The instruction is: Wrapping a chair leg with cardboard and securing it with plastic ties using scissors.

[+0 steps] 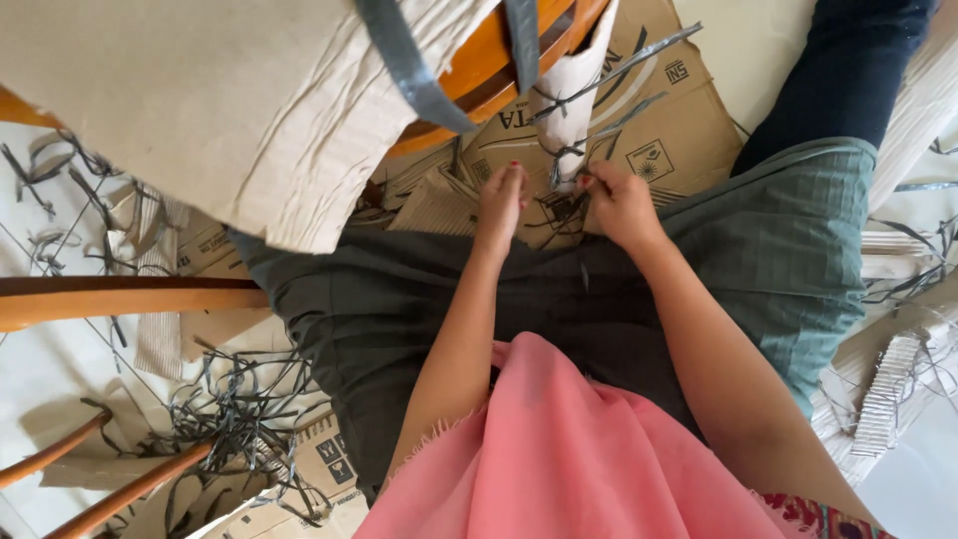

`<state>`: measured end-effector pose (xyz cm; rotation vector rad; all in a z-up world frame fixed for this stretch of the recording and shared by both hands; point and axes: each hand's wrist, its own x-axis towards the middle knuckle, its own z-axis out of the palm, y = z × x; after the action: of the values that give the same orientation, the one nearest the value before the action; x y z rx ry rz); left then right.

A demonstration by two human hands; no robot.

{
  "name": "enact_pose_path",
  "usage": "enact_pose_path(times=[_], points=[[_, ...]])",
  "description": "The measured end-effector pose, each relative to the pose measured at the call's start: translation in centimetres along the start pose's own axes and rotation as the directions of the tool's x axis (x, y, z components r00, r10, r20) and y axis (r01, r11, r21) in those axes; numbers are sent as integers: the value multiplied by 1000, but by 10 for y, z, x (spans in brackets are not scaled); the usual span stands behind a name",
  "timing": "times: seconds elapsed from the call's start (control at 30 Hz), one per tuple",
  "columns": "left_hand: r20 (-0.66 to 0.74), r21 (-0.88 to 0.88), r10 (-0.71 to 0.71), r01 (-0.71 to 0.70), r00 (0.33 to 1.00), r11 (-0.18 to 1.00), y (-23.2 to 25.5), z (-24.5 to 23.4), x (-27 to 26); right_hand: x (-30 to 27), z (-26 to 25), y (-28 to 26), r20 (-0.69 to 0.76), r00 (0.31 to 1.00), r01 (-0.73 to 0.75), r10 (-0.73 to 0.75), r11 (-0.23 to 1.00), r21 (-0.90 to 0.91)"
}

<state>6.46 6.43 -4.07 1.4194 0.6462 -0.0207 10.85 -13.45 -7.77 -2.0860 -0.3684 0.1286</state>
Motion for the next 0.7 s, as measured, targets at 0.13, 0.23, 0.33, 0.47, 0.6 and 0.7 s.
enact_pose_path(times=[0.13,0.23,0.33,0.47,0.6,0.7], points=[[121,204,-13,-12,993,979,26,-1,-20,-6,-12,-22,-29,1000,6,-5,1000,20],[101,488,97,-135,990,862,18,6,-15,-9,-11,-15,-31,999,-20,16,991,-129],[89,578,106,-138,990,805,15,10,-13,-9,-17,-22,-16,1000,-25,23,987,-159],[100,552,135,-168,986,817,-8,7,4,-9,-28,-36,-15,999,29,-35,958,-286],[137,306,3,-46,991,951,-33,4,14,-5,-24,-40,152,977,-161,153,986,45],[113,127,-63,48,992,991,-47,8,10,-8,-35,-62,215,934,-327,287,928,181]])
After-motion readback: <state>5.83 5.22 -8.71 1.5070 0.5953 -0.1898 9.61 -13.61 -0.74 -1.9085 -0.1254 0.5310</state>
